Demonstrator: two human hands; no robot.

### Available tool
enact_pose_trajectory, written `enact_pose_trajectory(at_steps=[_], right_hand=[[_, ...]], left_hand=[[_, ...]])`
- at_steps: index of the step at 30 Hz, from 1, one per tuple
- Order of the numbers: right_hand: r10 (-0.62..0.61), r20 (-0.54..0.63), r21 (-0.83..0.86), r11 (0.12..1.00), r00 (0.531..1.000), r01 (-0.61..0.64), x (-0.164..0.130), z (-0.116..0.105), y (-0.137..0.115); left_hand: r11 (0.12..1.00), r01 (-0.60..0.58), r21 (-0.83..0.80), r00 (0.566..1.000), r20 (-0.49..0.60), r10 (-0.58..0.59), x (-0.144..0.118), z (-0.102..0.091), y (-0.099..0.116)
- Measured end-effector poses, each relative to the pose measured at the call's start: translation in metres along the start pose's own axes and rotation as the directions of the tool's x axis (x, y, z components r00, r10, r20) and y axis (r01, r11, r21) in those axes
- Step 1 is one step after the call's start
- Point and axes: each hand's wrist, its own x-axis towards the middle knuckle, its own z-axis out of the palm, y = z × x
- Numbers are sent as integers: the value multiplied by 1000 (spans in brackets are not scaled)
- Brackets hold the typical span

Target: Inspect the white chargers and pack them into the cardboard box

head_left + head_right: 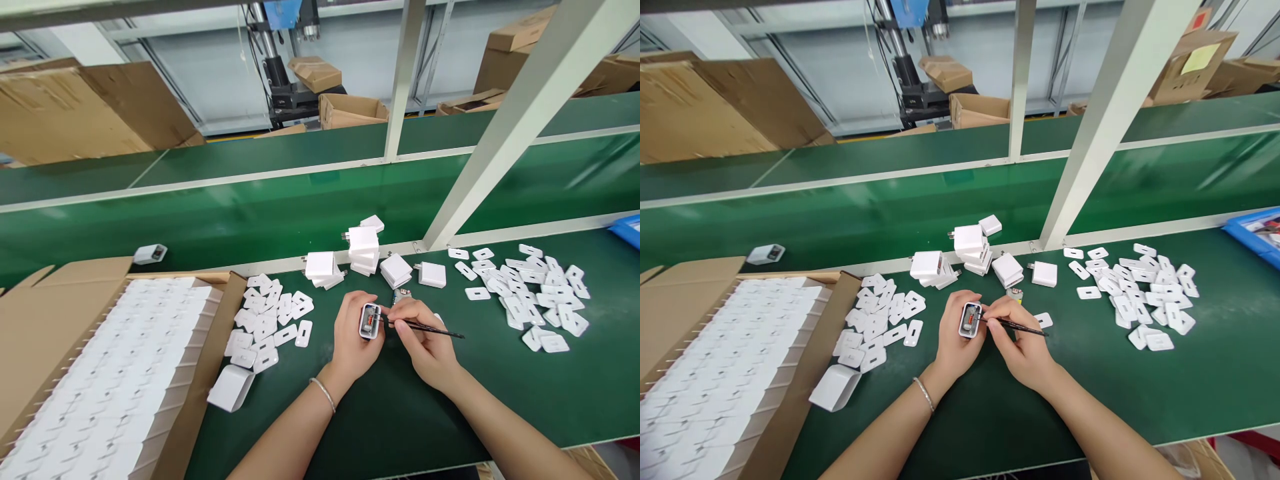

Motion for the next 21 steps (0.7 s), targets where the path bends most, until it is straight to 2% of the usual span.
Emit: enact_pose_trajectory(at_steps=[3,7,10,12,14,16,18,19,21], right_hand=[[-6,-7,-38,999,1000,6,1,-1,0],[-10,65,-163,986,998,21,4,1,0],[-19,78,-210,977,997,35,2,1,3],[-45,5,-195,980,999,45,0,-1,3],[-94,-126,-189,979,988,69,3,-6,-1],[-138,-187,-267,960,973,85,17,-13,-7],[-135,-96,-438,895,986,80,46,-20,-10],[-81,-22,-554,831,996,55,67,-23,-7],[103,67,-775,632,992,-13,117,-26,5]], left_hand=[[999,-20,43,1000,-6,20,0,0,0],[993,-58,106,998,-3,59,-1,1,0],[991,-37,131,999,21,35,-1,3,0],[992,-18,126,999,37,13,0,5,-1],[994,10,109,999,30,-13,1,6,-1],[996,38,87,999,14,-39,2,8,-2],[995,65,69,998,18,-66,2,10,-3],[995,76,63,997,30,-78,2,11,-4],[994,100,49,993,59,-102,3,13,-5]])
